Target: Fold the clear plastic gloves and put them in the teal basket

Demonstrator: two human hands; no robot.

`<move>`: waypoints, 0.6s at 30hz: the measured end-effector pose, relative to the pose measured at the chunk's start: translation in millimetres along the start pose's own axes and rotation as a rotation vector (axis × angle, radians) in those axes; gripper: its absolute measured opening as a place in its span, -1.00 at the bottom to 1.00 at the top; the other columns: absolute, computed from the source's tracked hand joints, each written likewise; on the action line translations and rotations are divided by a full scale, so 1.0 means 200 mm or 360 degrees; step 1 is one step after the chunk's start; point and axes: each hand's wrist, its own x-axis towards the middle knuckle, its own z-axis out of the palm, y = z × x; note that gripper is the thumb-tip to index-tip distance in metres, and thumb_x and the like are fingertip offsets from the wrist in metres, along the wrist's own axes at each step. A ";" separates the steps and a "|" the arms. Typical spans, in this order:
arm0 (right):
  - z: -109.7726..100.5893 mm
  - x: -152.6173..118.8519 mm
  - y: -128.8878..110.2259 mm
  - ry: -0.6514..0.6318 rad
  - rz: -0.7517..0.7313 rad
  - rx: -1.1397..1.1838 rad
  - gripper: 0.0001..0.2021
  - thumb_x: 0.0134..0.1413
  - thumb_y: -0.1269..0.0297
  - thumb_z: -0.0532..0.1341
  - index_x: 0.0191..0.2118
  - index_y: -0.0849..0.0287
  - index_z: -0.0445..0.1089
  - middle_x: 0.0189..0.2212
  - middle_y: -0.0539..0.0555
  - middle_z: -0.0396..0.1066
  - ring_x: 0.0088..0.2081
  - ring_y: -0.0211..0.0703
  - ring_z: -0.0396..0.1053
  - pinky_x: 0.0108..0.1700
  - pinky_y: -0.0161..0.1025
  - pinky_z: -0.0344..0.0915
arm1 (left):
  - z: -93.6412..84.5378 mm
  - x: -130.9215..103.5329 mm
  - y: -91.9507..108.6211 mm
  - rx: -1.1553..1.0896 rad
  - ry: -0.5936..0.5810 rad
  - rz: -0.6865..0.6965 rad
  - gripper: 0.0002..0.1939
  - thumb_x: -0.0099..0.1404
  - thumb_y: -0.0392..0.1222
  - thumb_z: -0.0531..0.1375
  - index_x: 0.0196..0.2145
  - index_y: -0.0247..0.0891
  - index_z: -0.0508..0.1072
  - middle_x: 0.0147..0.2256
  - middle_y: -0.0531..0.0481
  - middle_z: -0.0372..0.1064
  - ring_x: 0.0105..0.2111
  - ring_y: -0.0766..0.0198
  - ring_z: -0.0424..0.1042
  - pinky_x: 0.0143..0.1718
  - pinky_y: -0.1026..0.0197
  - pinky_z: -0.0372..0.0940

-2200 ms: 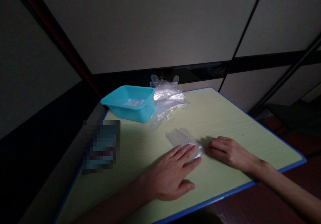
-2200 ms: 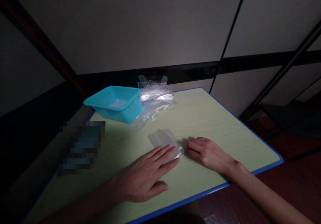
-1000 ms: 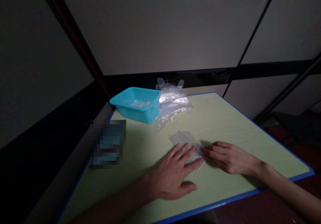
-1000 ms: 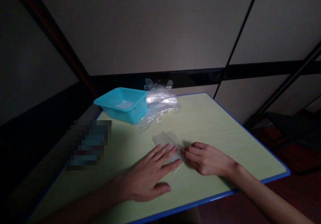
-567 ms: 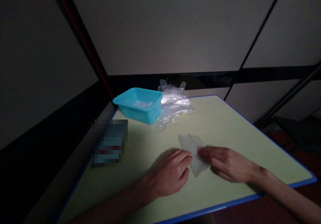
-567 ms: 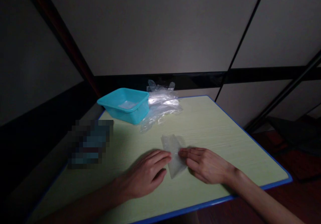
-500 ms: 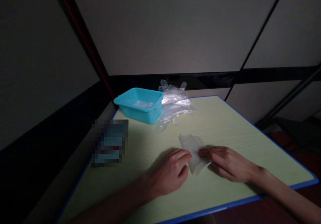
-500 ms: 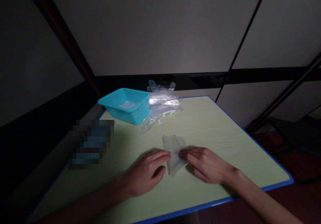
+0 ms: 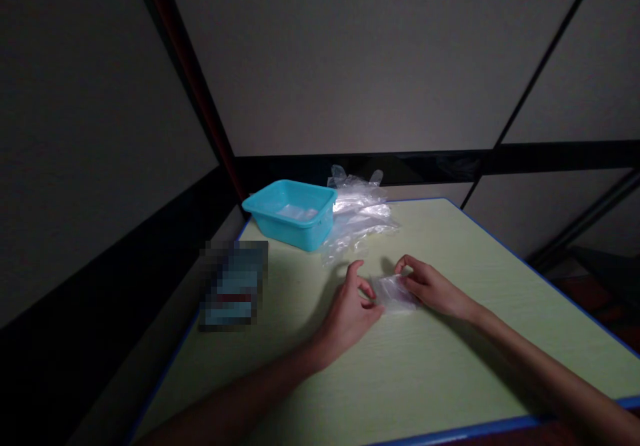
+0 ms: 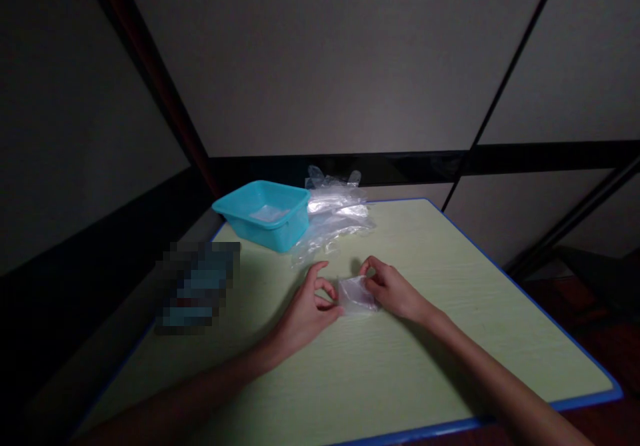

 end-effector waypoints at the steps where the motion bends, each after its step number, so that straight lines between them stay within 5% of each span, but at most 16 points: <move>1: 0.01 0.00 0.02 0.0043 0.0017 0.0019 -0.86 0.02 0.25 0.01 -0.29 0.18 0.06 -0.71 -0.19 0.03 -0.69 -0.37 0.01 -0.67 -0.41 -0.06 | 0.00 0.01 0.00 0.0009 0.0027 -0.0008 -0.26 -0.06 -0.50 0.16 0.03 -0.17 -0.07 -0.36 0.13 0.18 -0.52 0.45 0.33 -0.52 0.41 0.23; 6: 0.04 0.00 0.06 0.0333 0.0028 -0.0089 -0.79 0.03 0.26 0.01 -0.19 0.18 0.06 -0.74 -0.19 0.08 -0.73 -0.34 0.05 -0.70 -0.41 -0.06 | 0.01 0.04 -0.02 0.0006 0.0050 -0.0029 -0.20 -0.08 -0.53 0.16 0.05 -0.12 -0.09 -0.37 0.16 0.15 -0.56 0.50 0.29 -0.53 0.44 0.19; 11: 0.04 -0.08 -0.03 0.0671 -0.0236 -0.0648 -0.80 0.12 0.27 -0.01 -0.16 0.21 0.19 -0.45 0.08 0.35 -0.50 -0.20 0.32 -0.47 -0.26 0.27 | -0.01 0.07 -0.04 -0.0034 -0.0001 -0.0056 -0.17 -0.09 -0.51 0.19 0.07 -0.15 -0.12 -0.42 0.19 0.14 -0.57 0.49 0.24 -0.54 0.43 0.15; 13: 0.06 -0.12 -0.07 0.0525 -0.0417 -0.0899 -0.72 0.13 0.25 -0.01 -0.07 0.24 0.21 -0.22 0.21 0.36 -0.24 -0.09 0.35 -0.20 -0.13 0.30 | -0.01 0.08 -0.04 -0.0038 -0.0030 -0.0086 -0.15 -0.11 -0.50 0.21 0.07 -0.16 -0.12 -0.43 0.19 0.14 -0.57 0.48 0.23 -0.56 0.43 0.13; 18: 0.12 -0.15 -0.05 -0.0004 -0.0618 -0.1318 -0.39 0.13 0.05 -0.01 0.21 0.27 -0.12 0.17 0.26 -0.03 0.18 0.02 -0.08 0.14 0.05 -0.02 | -0.02 0.09 -0.03 -0.0088 -0.0094 -0.0127 -0.17 -0.09 -0.51 0.18 0.07 -0.17 -0.13 -0.45 0.20 0.13 -0.60 0.50 0.19 -0.58 0.43 0.12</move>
